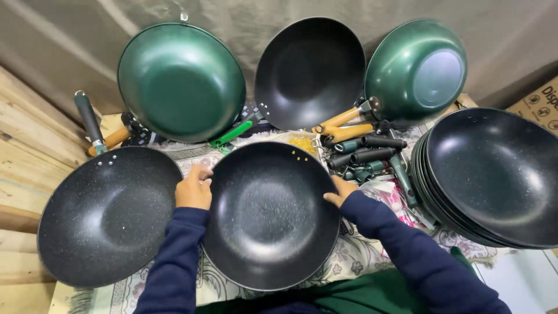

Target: Attaching a handle to a wok using a screwdriver and screws

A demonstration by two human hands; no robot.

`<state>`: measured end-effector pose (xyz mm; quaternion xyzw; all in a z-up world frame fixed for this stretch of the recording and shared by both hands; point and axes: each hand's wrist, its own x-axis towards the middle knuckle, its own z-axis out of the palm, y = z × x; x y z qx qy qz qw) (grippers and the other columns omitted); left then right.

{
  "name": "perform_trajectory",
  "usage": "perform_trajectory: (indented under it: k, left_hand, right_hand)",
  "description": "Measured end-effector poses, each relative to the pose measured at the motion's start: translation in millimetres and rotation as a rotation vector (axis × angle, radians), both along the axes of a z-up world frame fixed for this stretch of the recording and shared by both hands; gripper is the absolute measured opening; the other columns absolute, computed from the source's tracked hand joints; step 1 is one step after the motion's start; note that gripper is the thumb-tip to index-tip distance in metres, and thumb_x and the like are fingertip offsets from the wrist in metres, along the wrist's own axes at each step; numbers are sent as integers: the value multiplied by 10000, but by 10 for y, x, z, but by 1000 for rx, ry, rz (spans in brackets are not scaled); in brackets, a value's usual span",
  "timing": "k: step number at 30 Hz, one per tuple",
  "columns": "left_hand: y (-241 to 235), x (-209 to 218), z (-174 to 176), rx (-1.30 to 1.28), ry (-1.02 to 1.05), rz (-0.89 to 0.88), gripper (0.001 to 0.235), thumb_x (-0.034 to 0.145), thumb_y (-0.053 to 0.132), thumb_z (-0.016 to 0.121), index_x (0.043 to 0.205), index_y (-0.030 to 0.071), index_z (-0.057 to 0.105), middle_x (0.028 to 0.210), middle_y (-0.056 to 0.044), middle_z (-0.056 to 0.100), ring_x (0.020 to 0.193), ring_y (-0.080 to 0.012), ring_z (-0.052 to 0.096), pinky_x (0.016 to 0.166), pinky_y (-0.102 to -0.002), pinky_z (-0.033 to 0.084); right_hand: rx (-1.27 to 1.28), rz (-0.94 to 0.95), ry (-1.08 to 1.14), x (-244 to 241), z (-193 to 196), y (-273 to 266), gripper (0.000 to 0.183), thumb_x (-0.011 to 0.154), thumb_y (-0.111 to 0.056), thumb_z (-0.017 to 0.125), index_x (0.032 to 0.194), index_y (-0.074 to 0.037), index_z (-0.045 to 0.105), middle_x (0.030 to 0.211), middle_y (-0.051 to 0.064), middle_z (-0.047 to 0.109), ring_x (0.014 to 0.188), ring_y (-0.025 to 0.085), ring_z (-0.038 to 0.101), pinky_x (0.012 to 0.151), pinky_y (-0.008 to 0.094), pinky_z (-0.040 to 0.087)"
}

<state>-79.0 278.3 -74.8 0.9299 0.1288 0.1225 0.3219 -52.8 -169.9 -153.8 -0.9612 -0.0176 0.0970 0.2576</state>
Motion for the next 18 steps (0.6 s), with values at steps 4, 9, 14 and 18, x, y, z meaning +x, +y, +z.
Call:
perform_trajectory:
  k: [4,9,14,18]
  left_hand:
    - [-11,106,-397,137,50,-75,156,980,204,616,999,339,692,1041,5,789,1024,-236,745,895,-386,592]
    - [-308,254,-375,240,68,-104,253,991,296,578,1220,361,665,1127,-44,775,1077,-283,729,956,-460,563]
    - [-666,575,-359,408,-16,-287,598,937,159,593,1524,134,481,1244,-205,688,1061,-423,683,952,-552,561]
    - [-1236,510,-4,557,323,-320,793,936,426,662,1598,166,311,1635,-137,364,1498,-414,318,1185,-658,266]
  right_hand:
    - [-125,13,171,49,-558,-50,657,873,-538,725,1384,-164,551,1320,124,706,1260,301,652,1060,408,545]
    - [-164,41,219,-74,-35,72,703,877,-591,700,1409,-145,583,1354,142,684,1305,313,621,1107,420,514]
    - [-79,10,-86,-43,209,78,388,982,-381,571,1368,-359,607,838,41,776,962,310,744,880,447,602]
    - [-57,26,-78,55,16,-43,289,983,-399,592,1262,-381,662,767,-22,763,878,249,758,823,383,610]
